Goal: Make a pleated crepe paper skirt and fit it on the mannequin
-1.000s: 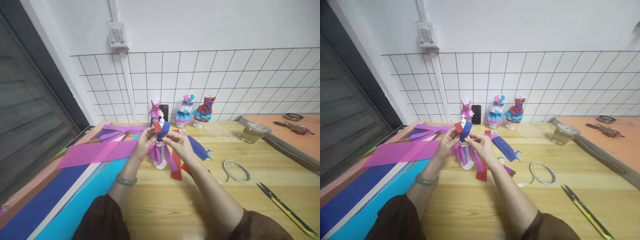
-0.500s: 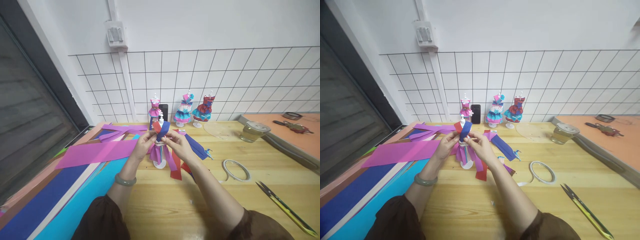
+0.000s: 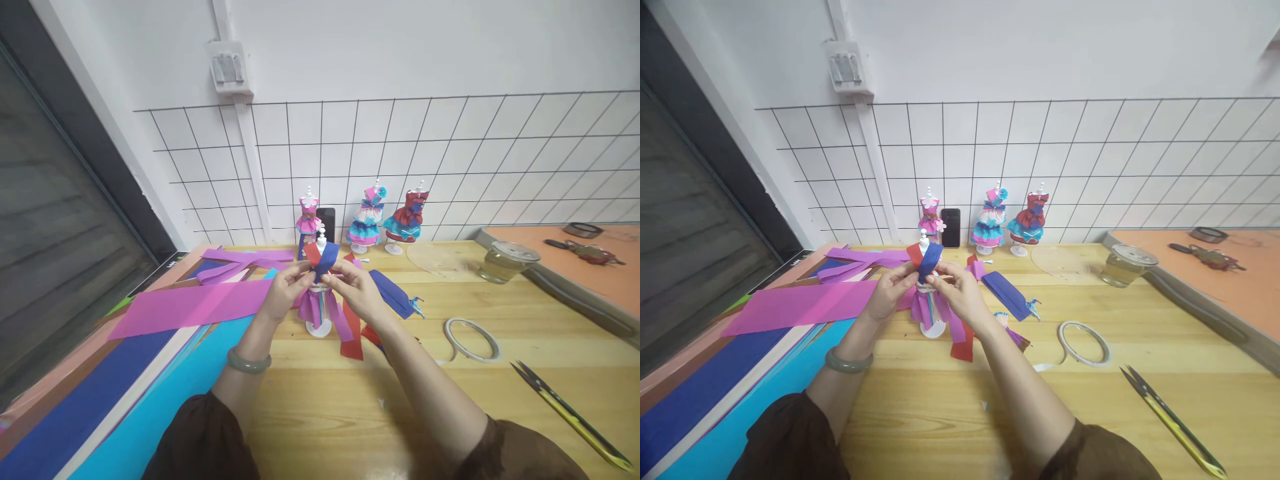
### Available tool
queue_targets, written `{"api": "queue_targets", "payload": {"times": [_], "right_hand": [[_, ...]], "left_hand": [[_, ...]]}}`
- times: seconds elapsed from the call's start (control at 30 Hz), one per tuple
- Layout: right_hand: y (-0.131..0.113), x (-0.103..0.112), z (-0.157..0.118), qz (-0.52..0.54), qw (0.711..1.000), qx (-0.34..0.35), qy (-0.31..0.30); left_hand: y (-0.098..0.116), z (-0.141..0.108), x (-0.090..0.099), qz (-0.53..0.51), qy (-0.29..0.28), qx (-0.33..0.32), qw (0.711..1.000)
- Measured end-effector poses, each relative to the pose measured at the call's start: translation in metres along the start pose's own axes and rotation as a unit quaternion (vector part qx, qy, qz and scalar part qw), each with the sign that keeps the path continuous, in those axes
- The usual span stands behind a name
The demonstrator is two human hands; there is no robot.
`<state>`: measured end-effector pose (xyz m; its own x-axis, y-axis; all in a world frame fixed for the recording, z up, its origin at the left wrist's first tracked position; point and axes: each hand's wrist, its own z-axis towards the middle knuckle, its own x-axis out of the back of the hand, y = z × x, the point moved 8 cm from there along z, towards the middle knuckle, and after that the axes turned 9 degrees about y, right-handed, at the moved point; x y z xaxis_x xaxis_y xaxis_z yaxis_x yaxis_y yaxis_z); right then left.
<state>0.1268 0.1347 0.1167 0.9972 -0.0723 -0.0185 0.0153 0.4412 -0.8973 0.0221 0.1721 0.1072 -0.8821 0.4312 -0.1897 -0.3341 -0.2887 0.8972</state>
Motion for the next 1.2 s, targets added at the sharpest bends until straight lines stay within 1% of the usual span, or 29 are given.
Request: {"api": "queue_targets", "payload": {"times": [0.07, 0.23, 0.3, 0.37, 0.5, 0.6, 0.7, 0.83, 0.93, 1.07, 1.2], "right_hand": [[0.001, 0.001, 0.000, 0.002, 1.000, -0.008, 0.009], [0.009, 0.008, 0.000, 0.010, 0.998, -0.038, 0.052], [0.009, 0.010, 0.000, 0.002, 0.997, -0.037, 0.063], [0.005, 0.012, 0.000, -0.027, 0.997, -0.014, 0.073], [-0.010, 0.015, -0.002, -0.112, 0.987, 0.062, 0.098], [-0.016, 0.014, -0.003, -0.154, 0.977, 0.105, 0.099], [-0.015, 0.012, -0.005, -0.190, 0.969, 0.130, 0.091], [-0.012, 0.011, -0.005, -0.199, 0.968, 0.128, 0.085], [-0.013, 0.013, -0.005, -0.192, 0.967, 0.127, 0.107], [-0.014, 0.012, -0.007, -0.192, 0.966, 0.132, 0.114], [-0.012, 0.010, -0.008, -0.177, 0.972, 0.112, 0.111]], "left_hand": [[0.000, 0.000, -0.003, 0.017, -0.015, -0.006, 1.000], [-0.004, 0.002, 0.001, 0.032, -0.004, -0.018, 0.999], [-0.004, 0.002, 0.001, 0.034, -0.006, -0.020, 0.999], [-0.004, 0.001, 0.000, 0.035, -0.011, -0.025, 0.999], [-0.002, 0.000, -0.005, 0.017, -0.024, -0.032, 0.999], [-0.003, 0.000, -0.007, 0.015, -0.021, -0.030, 0.999], [-0.005, 0.000, -0.005, 0.026, -0.015, -0.024, 0.999], [-0.008, 0.000, 0.000, 0.044, -0.016, -0.007, 0.999], [-0.009, 0.000, 0.003, 0.052, -0.010, -0.001, 0.999], [-0.011, 0.001, 0.003, 0.043, -0.006, 0.001, 0.999], [-0.011, 0.001, 0.000, 0.035, -0.014, 0.003, 0.999]]}}
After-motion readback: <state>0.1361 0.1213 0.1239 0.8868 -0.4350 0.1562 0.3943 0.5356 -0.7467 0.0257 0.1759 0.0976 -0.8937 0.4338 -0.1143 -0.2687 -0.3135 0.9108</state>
